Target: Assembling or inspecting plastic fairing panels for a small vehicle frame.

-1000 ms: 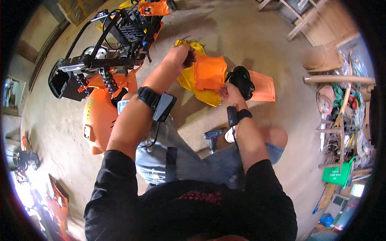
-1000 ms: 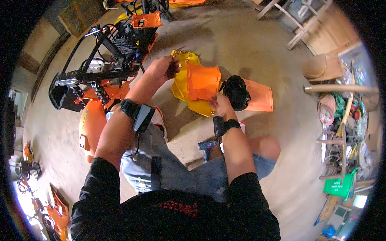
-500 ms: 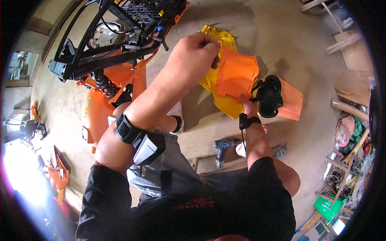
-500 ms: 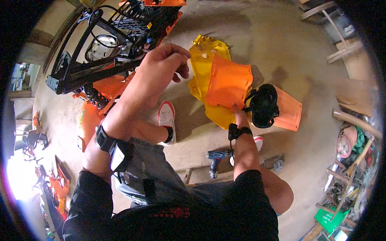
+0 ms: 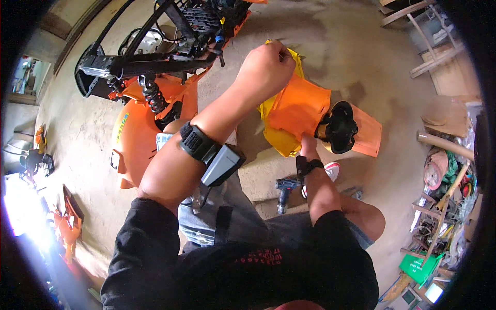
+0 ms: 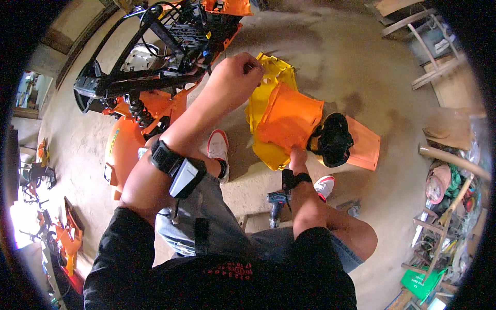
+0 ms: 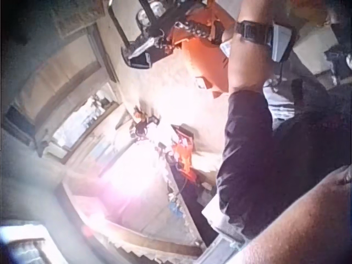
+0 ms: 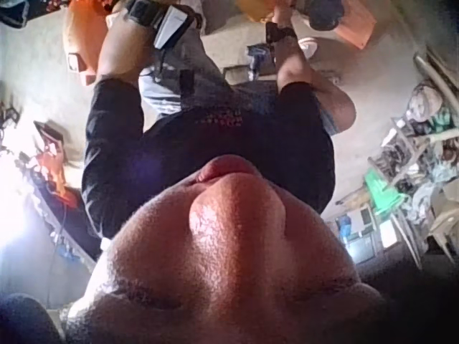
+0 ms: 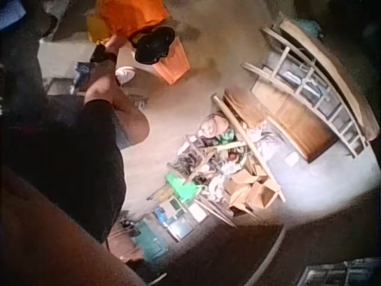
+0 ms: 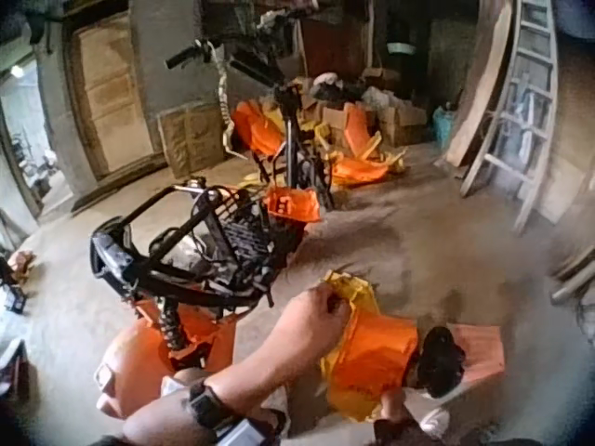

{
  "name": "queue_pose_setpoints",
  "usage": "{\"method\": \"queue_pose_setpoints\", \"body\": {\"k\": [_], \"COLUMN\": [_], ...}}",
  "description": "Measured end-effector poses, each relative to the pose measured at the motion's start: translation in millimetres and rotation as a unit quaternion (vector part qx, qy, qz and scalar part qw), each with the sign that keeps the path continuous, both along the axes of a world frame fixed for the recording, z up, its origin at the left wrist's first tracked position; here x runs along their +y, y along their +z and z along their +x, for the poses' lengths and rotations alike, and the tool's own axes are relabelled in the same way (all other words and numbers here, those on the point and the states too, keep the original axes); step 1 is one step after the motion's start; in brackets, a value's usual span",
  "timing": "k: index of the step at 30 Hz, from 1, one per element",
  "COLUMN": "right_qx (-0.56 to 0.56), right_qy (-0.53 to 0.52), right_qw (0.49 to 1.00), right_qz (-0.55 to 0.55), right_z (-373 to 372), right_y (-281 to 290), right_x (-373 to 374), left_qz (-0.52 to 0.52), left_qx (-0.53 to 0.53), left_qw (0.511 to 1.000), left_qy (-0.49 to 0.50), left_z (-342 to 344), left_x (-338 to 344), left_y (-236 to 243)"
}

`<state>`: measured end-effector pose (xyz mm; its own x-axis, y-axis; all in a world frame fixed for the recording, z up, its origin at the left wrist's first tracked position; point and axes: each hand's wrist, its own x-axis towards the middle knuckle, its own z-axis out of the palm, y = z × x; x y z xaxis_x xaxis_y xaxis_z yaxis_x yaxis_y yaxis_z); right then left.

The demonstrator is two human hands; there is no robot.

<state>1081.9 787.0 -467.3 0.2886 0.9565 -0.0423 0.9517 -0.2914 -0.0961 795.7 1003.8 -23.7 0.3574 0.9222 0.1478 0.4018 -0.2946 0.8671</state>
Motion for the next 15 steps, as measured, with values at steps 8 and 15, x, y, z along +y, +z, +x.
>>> {"method": "queue_pose_setpoints", "body": {"k": [8,15], "right_qx": [0.670,0.562], "right_qy": [-0.405,-0.028], "right_qw": [0.617,0.816], "right_qz": [0.083,0.136], "right_z": [-100,32], "right_y": [160,215], "right_x": [51,11], "left_qz": [0.012,-0.034], "left_qx": [0.022,-0.005], "left_qw": [0.998,0.999], "left_qy": [0.053,0.038], "left_z": [-36,-11], "left_x": [13,3], "left_y": [-13,10]}}
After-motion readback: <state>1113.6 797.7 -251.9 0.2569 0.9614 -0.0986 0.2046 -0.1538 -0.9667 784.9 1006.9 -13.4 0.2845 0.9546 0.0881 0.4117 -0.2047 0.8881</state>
